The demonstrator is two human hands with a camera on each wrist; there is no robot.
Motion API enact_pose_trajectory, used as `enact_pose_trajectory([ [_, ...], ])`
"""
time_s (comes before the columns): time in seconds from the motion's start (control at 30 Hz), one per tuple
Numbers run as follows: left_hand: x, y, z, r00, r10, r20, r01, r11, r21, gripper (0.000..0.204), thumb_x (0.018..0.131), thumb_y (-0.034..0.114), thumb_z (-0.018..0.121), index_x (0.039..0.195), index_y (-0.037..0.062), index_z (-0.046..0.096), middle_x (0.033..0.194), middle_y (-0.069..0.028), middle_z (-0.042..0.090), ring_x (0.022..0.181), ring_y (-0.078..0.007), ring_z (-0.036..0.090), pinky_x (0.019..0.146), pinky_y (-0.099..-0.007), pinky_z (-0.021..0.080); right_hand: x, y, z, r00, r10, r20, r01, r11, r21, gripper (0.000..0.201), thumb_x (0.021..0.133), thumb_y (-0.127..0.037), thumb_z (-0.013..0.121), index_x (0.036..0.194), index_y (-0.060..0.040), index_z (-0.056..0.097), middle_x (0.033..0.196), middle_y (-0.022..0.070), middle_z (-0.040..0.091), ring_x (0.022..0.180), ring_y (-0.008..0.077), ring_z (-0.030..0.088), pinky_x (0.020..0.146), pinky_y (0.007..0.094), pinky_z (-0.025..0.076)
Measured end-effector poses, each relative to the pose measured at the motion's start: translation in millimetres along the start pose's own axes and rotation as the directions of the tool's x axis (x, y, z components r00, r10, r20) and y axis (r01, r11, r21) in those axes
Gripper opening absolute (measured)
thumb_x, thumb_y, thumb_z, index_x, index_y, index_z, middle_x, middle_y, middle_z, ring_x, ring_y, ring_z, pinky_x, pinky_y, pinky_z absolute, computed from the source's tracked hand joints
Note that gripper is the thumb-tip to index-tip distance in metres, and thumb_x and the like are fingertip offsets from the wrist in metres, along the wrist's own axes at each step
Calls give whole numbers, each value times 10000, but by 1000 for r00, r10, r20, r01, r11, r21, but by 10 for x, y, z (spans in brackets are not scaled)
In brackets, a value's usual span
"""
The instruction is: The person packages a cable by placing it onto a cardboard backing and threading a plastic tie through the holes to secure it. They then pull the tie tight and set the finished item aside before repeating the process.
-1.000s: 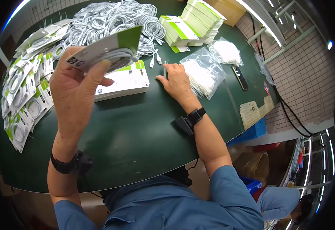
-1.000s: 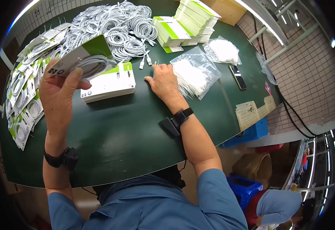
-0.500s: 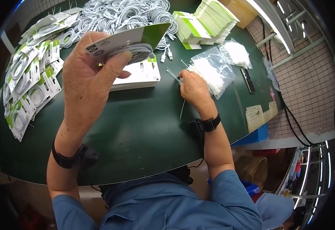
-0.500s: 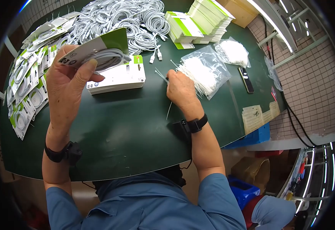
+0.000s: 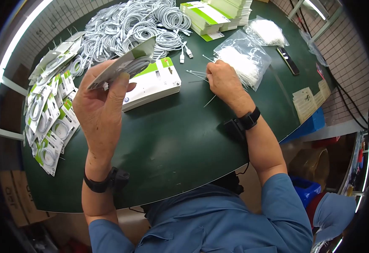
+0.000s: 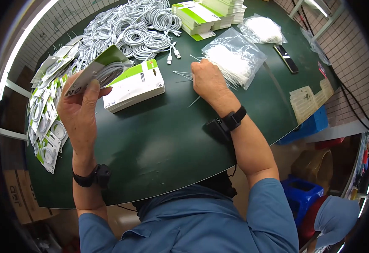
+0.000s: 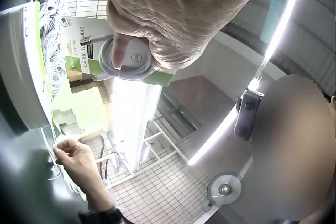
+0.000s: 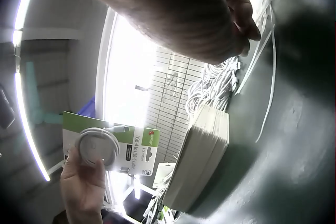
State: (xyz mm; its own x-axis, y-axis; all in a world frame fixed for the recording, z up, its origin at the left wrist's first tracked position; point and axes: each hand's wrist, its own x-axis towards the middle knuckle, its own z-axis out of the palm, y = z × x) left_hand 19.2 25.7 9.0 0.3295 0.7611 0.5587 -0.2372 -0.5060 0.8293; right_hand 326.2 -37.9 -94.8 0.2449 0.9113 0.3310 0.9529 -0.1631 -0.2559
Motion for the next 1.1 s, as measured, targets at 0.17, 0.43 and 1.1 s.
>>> enact_pose_trajectory([
  [0.17, -19, -21, -9, 1000, 8, 21, -7, 999, -31, 238, 1037, 62, 712, 1258, -22, 741, 1208, -135, 746, 1075, -167, 718, 868, -334, 678, 1, -13, -59, 999, -33, -28, 35, 997, 75, 92, 920, -83, 721, 901, 7, 728, 929, 224, 702, 912, 418, 695, 826, 499, 561],
  [0.43, 1, -64, -30, 964, 218, 152, -258, 907, 332, 236, 984, 50, 765, 1212, -12, 766, 1175, -162, 778, 1114, -255, 743, 962, -390, 612, 32, -70, -102, 976, -55, -208, 99, 973, 209, 107, 922, -81, 739, 951, 17, 708, 883, 211, 698, 870, 413, 695, 800, 480, 563],
  [1.1, -294, -73, -113, 816, 439, 376, -578, 648, 497, 304, 763, -1, 867, 1030, 36, 725, 1100, -129, 777, 1104, -355, 759, 924, -429, 616, -175, -668, -480, 988, -138, -76, 148, 643, 752, 91, 1064, -105, 681, 1050, -15, 677, 790, 46, 724, 638, 107, 664, 591, 263, 544],
])
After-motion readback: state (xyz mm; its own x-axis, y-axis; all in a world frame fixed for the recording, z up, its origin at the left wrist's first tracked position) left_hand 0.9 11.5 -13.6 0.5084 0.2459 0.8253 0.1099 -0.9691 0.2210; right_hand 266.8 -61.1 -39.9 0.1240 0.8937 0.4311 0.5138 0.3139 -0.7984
